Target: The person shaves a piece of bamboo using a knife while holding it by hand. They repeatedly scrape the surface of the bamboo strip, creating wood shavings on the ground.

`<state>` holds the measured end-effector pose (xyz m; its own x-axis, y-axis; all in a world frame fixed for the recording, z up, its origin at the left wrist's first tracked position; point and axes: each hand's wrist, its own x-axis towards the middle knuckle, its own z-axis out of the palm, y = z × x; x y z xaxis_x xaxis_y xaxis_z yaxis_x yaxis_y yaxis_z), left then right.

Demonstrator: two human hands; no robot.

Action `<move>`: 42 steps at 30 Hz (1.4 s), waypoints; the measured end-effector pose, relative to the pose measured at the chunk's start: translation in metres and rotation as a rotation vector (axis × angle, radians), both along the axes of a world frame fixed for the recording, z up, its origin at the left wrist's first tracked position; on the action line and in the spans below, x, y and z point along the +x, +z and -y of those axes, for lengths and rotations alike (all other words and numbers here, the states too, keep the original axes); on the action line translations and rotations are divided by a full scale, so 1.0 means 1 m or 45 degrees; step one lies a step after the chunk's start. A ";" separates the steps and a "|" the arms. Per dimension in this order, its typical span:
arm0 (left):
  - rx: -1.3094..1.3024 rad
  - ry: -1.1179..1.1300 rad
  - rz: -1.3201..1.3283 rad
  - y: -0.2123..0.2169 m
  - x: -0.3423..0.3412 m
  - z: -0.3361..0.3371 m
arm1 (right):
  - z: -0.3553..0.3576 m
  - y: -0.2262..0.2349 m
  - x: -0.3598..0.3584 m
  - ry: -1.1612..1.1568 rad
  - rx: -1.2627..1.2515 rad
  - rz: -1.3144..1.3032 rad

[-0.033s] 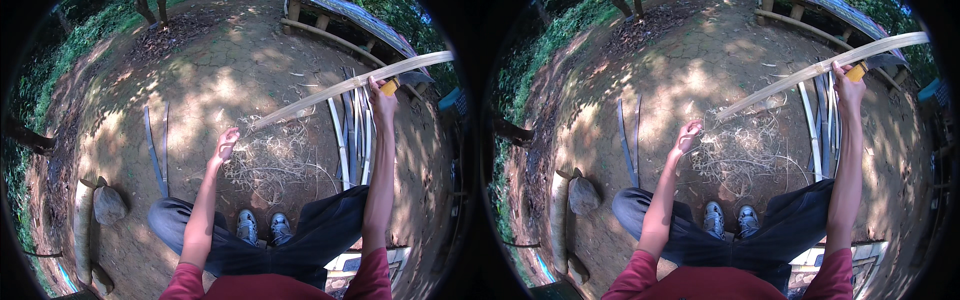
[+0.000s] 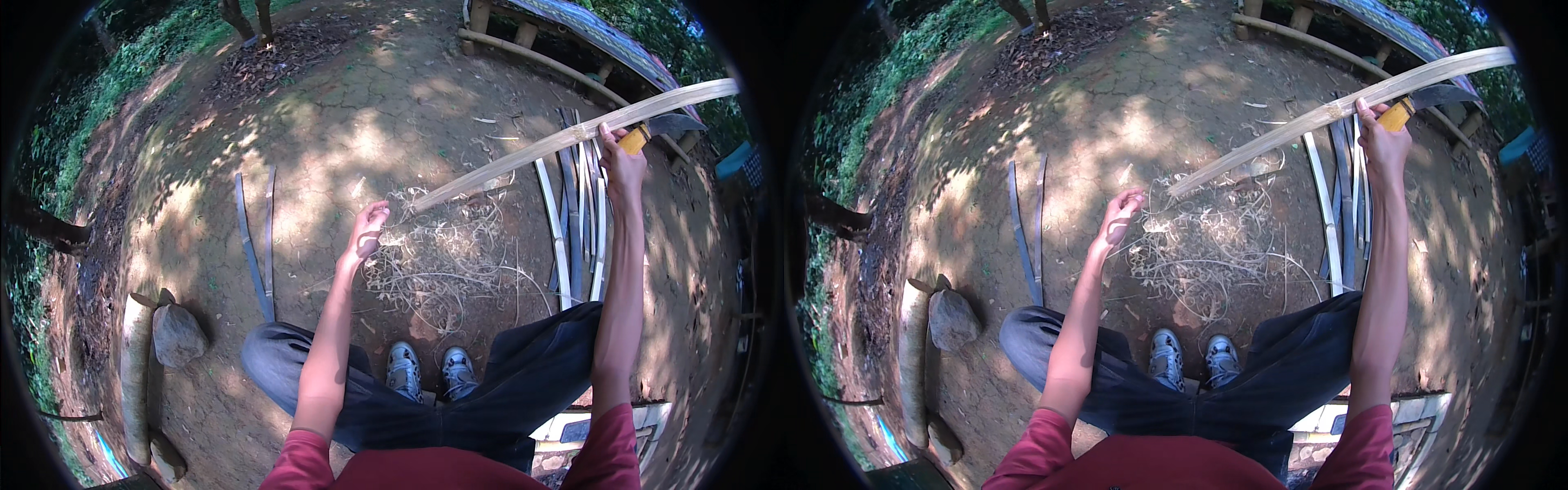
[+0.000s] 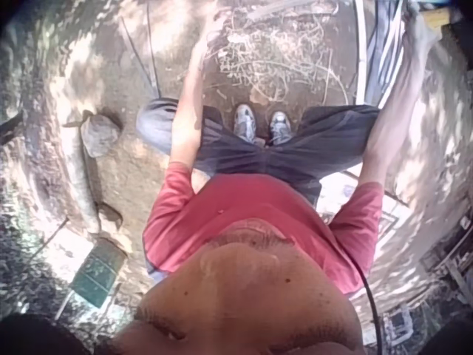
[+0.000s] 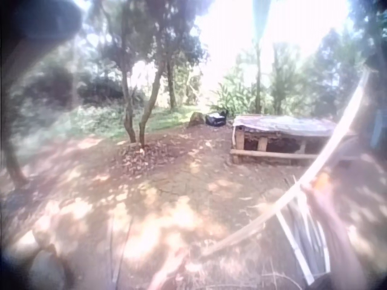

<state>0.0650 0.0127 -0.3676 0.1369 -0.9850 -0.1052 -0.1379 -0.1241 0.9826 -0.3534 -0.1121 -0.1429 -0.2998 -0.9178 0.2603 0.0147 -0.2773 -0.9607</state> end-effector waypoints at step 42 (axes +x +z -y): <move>-0.555 0.147 -1.469 0.122 -0.072 -0.055 | -0.074 -0.032 0.136 0.467 0.243 0.411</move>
